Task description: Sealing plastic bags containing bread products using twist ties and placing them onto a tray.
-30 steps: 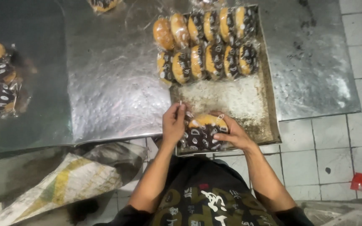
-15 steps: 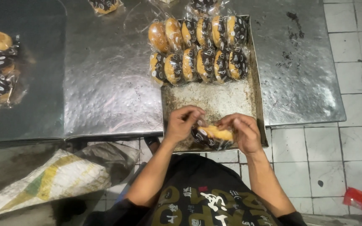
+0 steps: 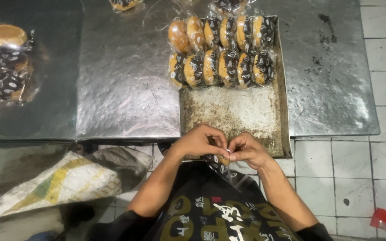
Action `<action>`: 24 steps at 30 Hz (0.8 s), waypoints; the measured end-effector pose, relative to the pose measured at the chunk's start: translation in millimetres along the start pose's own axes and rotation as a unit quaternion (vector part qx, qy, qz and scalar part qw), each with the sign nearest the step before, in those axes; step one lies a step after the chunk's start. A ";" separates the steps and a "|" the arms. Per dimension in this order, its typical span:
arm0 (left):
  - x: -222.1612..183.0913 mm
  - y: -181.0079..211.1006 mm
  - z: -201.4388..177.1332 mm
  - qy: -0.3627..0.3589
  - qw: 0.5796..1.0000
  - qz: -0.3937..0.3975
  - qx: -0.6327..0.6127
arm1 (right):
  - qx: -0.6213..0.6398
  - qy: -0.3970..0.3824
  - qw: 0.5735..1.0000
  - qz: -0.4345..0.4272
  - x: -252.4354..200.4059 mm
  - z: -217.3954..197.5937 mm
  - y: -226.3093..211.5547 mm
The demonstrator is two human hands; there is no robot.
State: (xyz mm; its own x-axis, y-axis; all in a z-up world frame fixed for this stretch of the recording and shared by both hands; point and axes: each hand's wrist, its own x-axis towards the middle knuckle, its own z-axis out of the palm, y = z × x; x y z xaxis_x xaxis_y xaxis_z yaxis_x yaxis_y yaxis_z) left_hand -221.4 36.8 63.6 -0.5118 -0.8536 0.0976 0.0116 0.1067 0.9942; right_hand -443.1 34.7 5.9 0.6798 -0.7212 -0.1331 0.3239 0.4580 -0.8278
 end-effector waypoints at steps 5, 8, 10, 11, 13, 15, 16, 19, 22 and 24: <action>-15.6 -26.4 9.9 0.125 0.992 -0.019 0.015 | 0.018 0.002 0.991 -0.129 0.9 -13.5 -2.1; -39.1 -26.4 -13.3 0.391 0.918 0.009 -0.059 | 0.179 -0.143 0.952 -0.205 -23.6 -81.7 -25.6; -54.8 -40.8 -45.6 0.417 0.903 0.075 -0.072 | 0.292 -0.240 0.888 -0.263 -36.6 -125.9 -43.6; -63.2 -48.0 -61.9 0.442 0.882 0.143 -0.082 | 0.397 -0.333 0.797 -0.311 -41.3 -148.6 -52.5; -67.9 -33.0 -66.5 0.424 0.893 0.151 -0.027 | 0.351 -0.358 0.835 -0.224 -24.8 -124.8 -84.6; -63.4 -19.7 -61.9 0.405 0.900 0.158 0.026 | 0.302 -0.378 0.865 -0.134 -6.4 -87.7 -96.2; -56.4 -14.2 -55.0 0.393 0.906 0.158 0.011 | -0.035 -0.164 0.982 -0.085 3.8 -62.8 -91.2; -47.1 -31.6 -41.4 0.379 0.913 0.147 -0.030 | -0.363 0.081 0.927 -0.043 17.8 -16.6 -72.4; -40.8 -37.5 -34.0 0.371 0.920 0.094 -0.082 | -0.319 0.045 0.933 -0.162 21.6 -16.7 -55.7; -38.0 -31.0 -34.6 0.352 0.928 0.060 -0.110 | -0.280 0.012 0.923 -0.263 21.2 -21.7 -54.7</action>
State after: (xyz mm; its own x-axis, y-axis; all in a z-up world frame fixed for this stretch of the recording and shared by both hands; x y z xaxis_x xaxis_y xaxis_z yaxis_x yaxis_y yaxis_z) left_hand -172.6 48.2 30.6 0.1908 -0.9721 0.1367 0.2464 0.1822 0.9519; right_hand -460.7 -17.0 36.5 0.5091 -0.7812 0.3614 0.2100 -0.2945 -0.9323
